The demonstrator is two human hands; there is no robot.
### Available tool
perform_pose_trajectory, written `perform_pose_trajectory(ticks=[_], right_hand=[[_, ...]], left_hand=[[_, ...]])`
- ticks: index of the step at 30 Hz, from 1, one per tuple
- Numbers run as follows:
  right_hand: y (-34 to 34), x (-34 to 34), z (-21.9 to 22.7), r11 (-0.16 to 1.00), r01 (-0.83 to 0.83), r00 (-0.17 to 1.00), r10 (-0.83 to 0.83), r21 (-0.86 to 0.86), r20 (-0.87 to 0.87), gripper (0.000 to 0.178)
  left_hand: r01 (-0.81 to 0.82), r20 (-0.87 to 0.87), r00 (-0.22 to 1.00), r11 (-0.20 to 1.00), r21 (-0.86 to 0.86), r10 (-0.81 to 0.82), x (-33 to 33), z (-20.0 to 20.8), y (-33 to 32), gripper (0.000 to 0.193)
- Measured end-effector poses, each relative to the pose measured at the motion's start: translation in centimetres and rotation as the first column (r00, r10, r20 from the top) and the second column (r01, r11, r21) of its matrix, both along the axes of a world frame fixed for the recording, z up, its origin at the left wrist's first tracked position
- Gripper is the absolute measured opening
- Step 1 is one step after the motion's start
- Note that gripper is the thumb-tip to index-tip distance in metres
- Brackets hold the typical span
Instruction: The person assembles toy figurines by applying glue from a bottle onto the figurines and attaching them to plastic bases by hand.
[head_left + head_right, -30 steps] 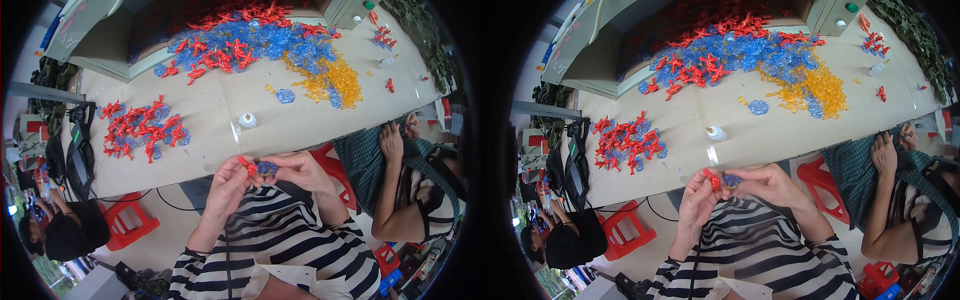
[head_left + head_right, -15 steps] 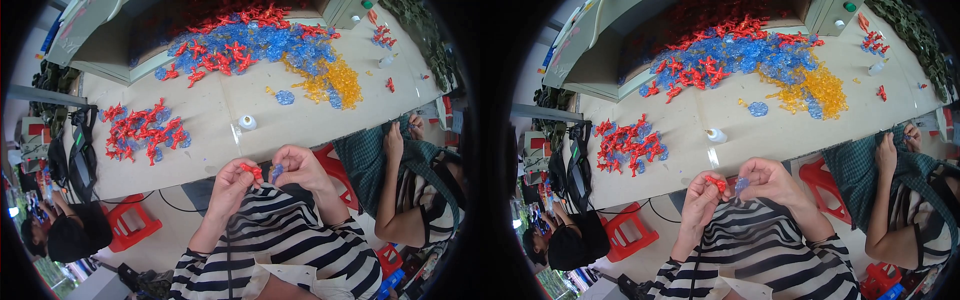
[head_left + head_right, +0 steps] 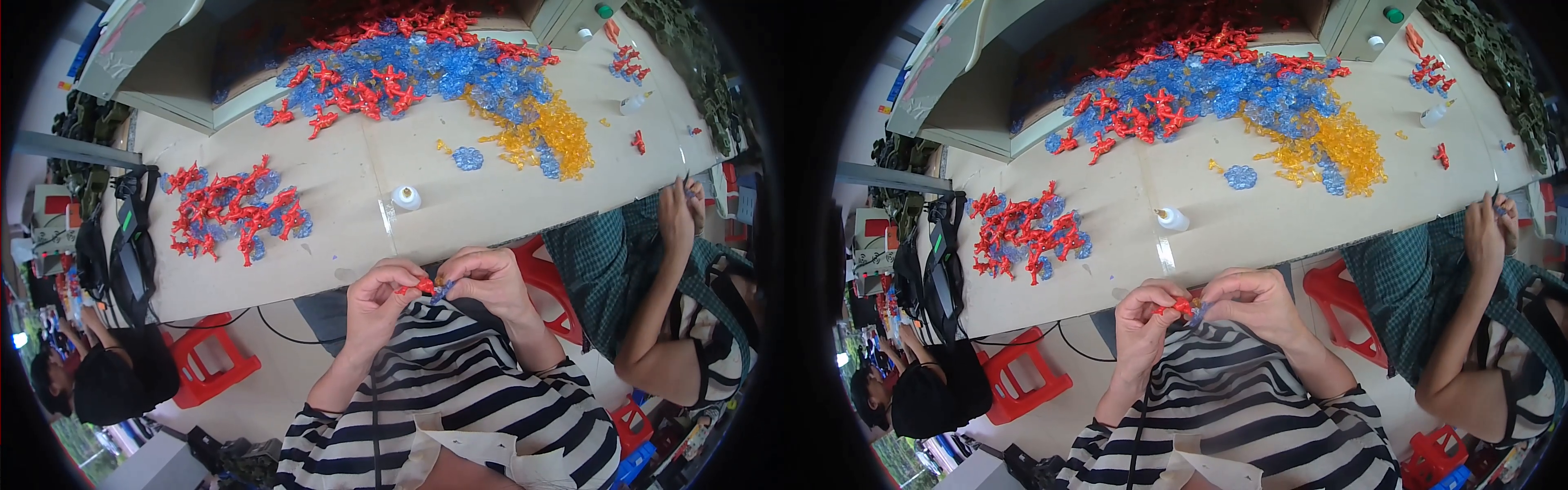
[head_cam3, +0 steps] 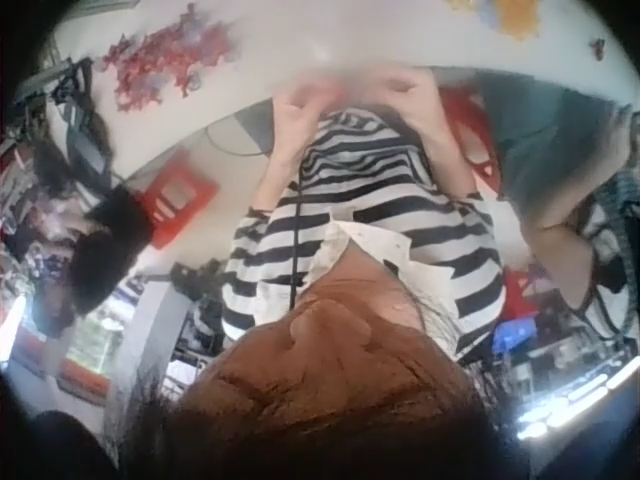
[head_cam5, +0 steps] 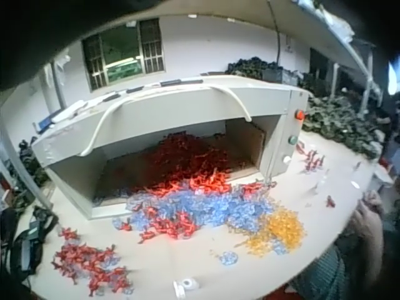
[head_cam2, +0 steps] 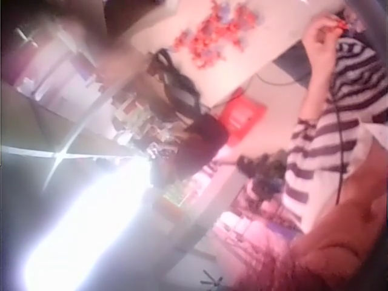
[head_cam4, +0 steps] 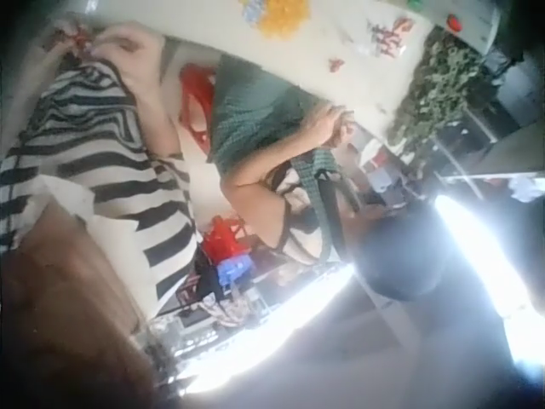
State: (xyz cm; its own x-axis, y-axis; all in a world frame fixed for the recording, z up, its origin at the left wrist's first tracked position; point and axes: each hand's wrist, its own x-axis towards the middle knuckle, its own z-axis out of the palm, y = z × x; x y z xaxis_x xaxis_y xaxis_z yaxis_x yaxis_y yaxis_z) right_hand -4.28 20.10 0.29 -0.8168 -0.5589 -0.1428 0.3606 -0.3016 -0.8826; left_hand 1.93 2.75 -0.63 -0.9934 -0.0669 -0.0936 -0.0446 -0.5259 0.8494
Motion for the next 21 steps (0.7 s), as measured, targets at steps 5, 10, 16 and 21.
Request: perform_pose_trajectory(ticks=[5, 10, 16, 21], right_hand=[[0.1, 0.0, 0.5, 1.000, -0.003, 1.000, 0.003, 0.031, 0.010, 0.015], [0.2, 0.0, 1.7, 0.976, -0.007, 0.976, 0.055, 0.219, -0.213, 0.014], [-0.7, 1.1, 1.9, 0.946, 0.139, 0.906, -0.002, 0.293, -0.424, 0.013], [-1.1, 1.8, 1.9, 0.928, 0.236, 0.846, -0.050, 0.289, -0.530, 0.018]], left_hand=[[-0.015, -0.030, 0.999, 0.997, -0.073, 0.013, 0.1, -0.2, -0.2, 0.016], [-0.011, -0.069, 0.998, 0.981, -0.194, -0.002, 0.1, 0.2, -0.4, 0.015], [-0.016, -0.180, 0.983, 0.947, -0.321, -0.045, -0.2, -0.3, -0.9, 0.013], [-0.013, -0.197, 0.980, 0.978, -0.208, -0.029, -0.5, -1.2, -0.6, 0.011]])
